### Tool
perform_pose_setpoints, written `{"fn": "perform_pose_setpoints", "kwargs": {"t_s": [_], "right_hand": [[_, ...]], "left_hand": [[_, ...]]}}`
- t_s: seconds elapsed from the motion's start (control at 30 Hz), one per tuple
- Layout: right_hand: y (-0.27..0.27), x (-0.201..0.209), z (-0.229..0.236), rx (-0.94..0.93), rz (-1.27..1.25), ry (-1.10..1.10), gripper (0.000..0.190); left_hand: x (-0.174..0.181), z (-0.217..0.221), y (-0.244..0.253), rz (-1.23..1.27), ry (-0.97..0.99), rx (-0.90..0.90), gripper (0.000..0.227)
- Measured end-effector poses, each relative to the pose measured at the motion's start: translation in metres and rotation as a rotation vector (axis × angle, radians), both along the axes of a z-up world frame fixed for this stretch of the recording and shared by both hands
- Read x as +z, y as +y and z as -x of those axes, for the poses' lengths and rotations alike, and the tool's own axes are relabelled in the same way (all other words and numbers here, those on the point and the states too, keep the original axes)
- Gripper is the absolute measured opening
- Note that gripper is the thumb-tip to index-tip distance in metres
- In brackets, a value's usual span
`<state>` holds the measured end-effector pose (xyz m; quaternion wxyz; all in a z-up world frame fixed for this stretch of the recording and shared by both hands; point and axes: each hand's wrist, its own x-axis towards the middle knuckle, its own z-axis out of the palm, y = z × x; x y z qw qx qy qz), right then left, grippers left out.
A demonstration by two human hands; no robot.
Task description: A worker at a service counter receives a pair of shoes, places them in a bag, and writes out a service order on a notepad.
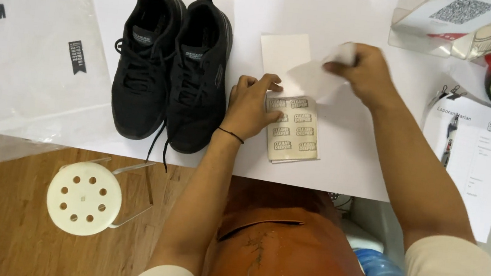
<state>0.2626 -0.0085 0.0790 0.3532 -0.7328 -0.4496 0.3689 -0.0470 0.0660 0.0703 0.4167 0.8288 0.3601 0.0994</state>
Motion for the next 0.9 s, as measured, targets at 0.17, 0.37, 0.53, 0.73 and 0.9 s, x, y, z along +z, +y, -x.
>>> {"fn": "perform_pose_setpoints", "kwargs": {"t_s": [0.17, 0.37, 0.53, 0.73, 0.9], "right_hand": [[-0.056, -0.001, -0.029, -0.340, -0.627, 0.034, 0.033], [-0.103, -0.056, -0.048, 0.025, -0.807, -1.095, 0.050], [-0.125, -0.059, -0.029, 0.075, -0.330, -0.932, 0.048], [-0.155, -0.030, 0.013, 0.071, -0.079, -1.133, 0.056], [-0.152, -0.010, 0.121, 0.238, -0.216, -0.999, 0.099]], "left_hand": [[0.000, 0.003, -0.002, 0.004, 0.003, -0.028, 0.068], [-0.075, -0.024, 0.018, -0.399, 0.010, -0.045, 0.031], [-0.027, -0.032, 0.015, -0.323, 0.168, -0.085, 0.042], [-0.022, -0.035, 0.010, -0.484, 0.324, -0.217, 0.060], [-0.024, -0.043, 0.020, -0.429, 0.358, -0.248, 0.063]]}}
